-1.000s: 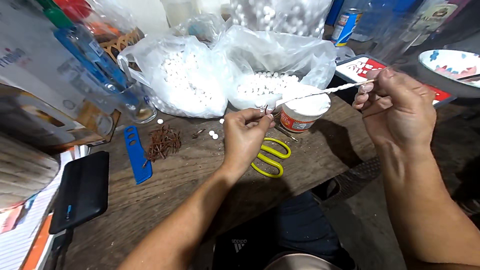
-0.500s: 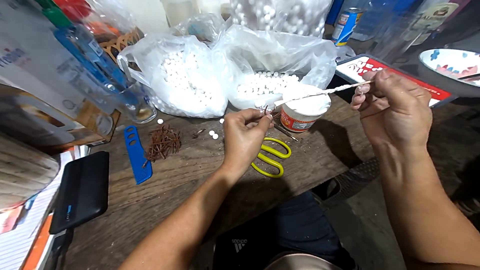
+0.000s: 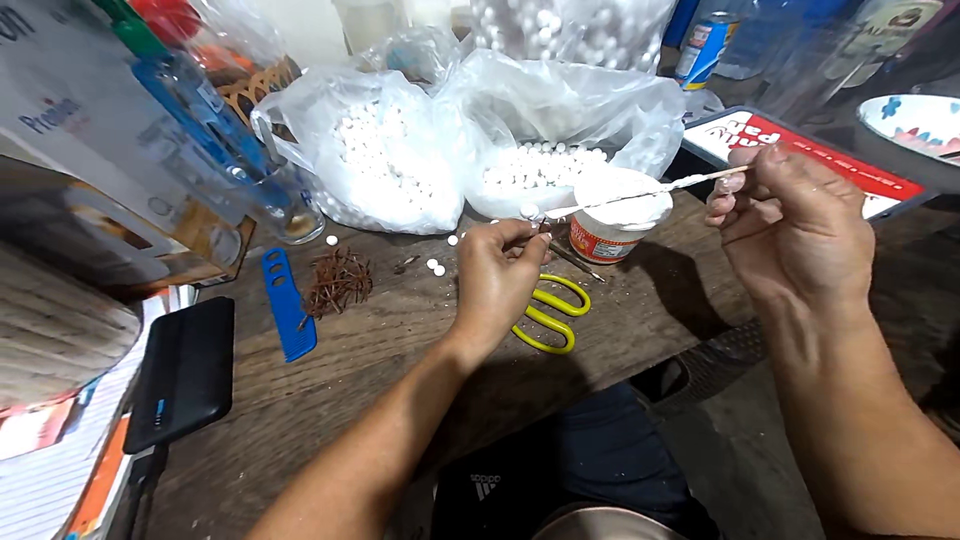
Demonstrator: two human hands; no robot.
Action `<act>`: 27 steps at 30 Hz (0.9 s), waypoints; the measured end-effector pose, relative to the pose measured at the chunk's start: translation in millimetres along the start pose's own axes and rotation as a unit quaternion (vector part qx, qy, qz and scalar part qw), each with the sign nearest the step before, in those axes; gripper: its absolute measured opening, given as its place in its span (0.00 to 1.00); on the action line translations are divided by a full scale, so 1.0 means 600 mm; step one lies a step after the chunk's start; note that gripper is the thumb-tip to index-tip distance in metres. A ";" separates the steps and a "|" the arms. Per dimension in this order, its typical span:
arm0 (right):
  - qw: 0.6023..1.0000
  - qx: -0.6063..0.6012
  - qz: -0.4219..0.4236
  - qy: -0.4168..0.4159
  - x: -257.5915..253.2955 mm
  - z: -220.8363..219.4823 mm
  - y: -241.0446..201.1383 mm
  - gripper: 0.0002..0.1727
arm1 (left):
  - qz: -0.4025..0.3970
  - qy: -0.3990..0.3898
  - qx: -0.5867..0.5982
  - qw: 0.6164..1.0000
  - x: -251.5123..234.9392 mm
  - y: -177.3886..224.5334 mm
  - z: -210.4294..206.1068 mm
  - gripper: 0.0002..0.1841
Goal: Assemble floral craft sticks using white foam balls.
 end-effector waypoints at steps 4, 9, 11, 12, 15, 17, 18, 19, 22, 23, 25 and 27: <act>1.000 0.015 0.019 -0.013 -0.002 -0.003 0.002 0.20 | -0.018 -0.004 -0.023 1.000 0.002 -0.002 0.000 0.02; 0.999 0.029 0.024 -0.016 -0.005 -0.002 0.002 0.19 | -0.020 -0.009 -0.024 0.999 0.001 -0.002 0.000 0.02; 0.999 0.029 0.025 -0.015 -0.005 -0.003 0.001 0.19 | -0.022 -0.010 -0.024 0.999 0.001 -0.003 0.001 0.02; 0.999 0.030 0.027 -0.014 -0.004 -0.003 0.000 0.20 | -0.024 -0.009 -0.025 0.999 0.001 -0.004 0.001 0.02; 0.999 0.038 0.034 -0.014 -0.001 -0.002 -0.003 0.20 | -0.021 -0.005 -0.029 0.999 -0.001 -0.004 0.001 0.02; 0.998 0.036 0.040 -0.018 -0.001 -0.001 -0.003 0.20 | -0.019 -0.003 -0.032 0.999 -0.001 -0.004 0.001 0.02; 0.998 0.036 0.043 -0.020 0.000 -0.001 -0.004 0.20 | -0.019 -0.002 -0.032 0.999 -0.001 -0.004 0.001 0.02; 0.998 0.036 0.047 -0.023 0.000 -0.001 -0.004 0.20 | -0.021 -0.002 -0.031 0.999 -0.001 -0.004 0.001 0.02; 0.998 0.035 0.057 -0.023 0.001 -0.001 -0.007 0.20 | -0.027 -0.001 -0.030 0.999 -0.002 -0.005 0.001 0.03; 0.998 0.033 0.058 -0.022 0.001 -0.001 -0.007 0.20 | -0.028 0.000 -0.032 0.999 -0.002 -0.005 0.001 0.03; 0.997 0.032 0.059 -0.023 0.001 -0.001 -0.007 0.20 | -0.027 0.000 -0.032 0.999 -0.001 -0.005 0.001 0.03; 0.997 0.032 0.058 -0.026 0.001 -0.001 -0.005 0.20 | -0.025 -0.002 -0.034 0.999 -0.001 -0.005 0.000 0.02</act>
Point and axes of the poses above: each hand's wrist, its own x-axis away from the middle knuckle, its own z-axis out of the back of the hand, y = z × x, the point moved 1 cm from there along -x, towards the middle knuckle, and after that the axes turned 8 degrees about -x, right-handed, at the moved point
